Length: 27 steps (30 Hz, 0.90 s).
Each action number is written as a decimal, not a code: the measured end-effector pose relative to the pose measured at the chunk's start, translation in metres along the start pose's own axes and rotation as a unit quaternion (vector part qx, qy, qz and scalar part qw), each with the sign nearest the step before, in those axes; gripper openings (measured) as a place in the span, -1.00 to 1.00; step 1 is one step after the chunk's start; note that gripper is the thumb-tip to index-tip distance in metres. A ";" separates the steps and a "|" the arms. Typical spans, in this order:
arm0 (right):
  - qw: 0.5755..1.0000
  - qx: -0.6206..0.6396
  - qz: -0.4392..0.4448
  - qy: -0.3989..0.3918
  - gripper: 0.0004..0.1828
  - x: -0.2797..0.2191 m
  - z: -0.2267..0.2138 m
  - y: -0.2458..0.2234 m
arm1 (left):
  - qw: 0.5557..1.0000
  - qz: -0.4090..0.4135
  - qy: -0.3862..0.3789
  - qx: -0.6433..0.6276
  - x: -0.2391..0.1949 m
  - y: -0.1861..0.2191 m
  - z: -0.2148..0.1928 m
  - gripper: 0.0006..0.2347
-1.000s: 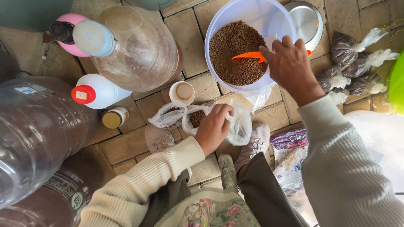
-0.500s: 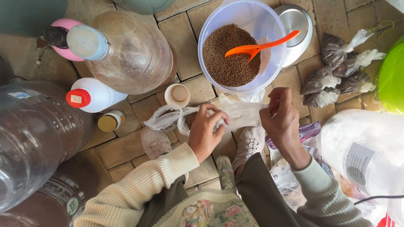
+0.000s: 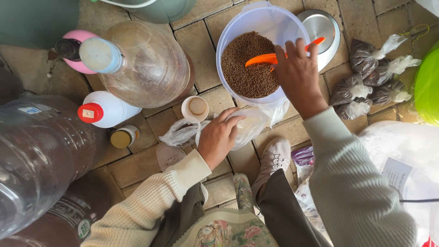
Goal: The person sits on a stool and scoops brown grains from a large white bucket into small clear plastic bags using an orange scoop. They open the bags, fill them with the grains, and place the filled bags on the floor.
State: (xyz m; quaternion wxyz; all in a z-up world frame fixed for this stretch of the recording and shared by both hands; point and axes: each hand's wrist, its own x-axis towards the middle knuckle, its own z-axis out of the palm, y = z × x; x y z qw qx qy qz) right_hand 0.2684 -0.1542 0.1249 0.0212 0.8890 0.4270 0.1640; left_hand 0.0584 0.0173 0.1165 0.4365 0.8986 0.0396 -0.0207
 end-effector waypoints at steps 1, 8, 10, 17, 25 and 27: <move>0.995 -0.072 -0.022 -0.067 -0.78 -0.003 0.022 0.003 | 1.000 -0.006 -0.006 -0.009 0.001 -0.002 -0.001 -0.69; 0.921 -0.075 0.073 -0.375 -0.68 0.021 0.021 0.009 | 0.996 -0.029 -0.044 -0.068 0.005 0.001 -0.011 -0.62; 0.938 -0.055 0.108 -0.324 -0.62 0.021 0.050 0.016 | 0.996 -0.008 -0.038 -0.077 -0.002 -0.008 -0.004 -0.70; 0.924 -0.097 0.070 -0.364 -0.70 0.018 0.111 0.005 | 0.997 0.026 -0.010 -0.069 -0.011 -0.019 0.000 -0.79; 0.882 0.127 0.110 -0.441 -0.74 0.016 0.054 0.019 | 0.999 0.000 -0.027 -0.022 0.000 -0.020 -0.008 -0.66; 0.882 0.152 0.104 -0.433 -0.71 0.011 0.058 0.024 | 0.999 -0.013 -0.031 -0.026 0.003 -0.016 -0.011 -0.59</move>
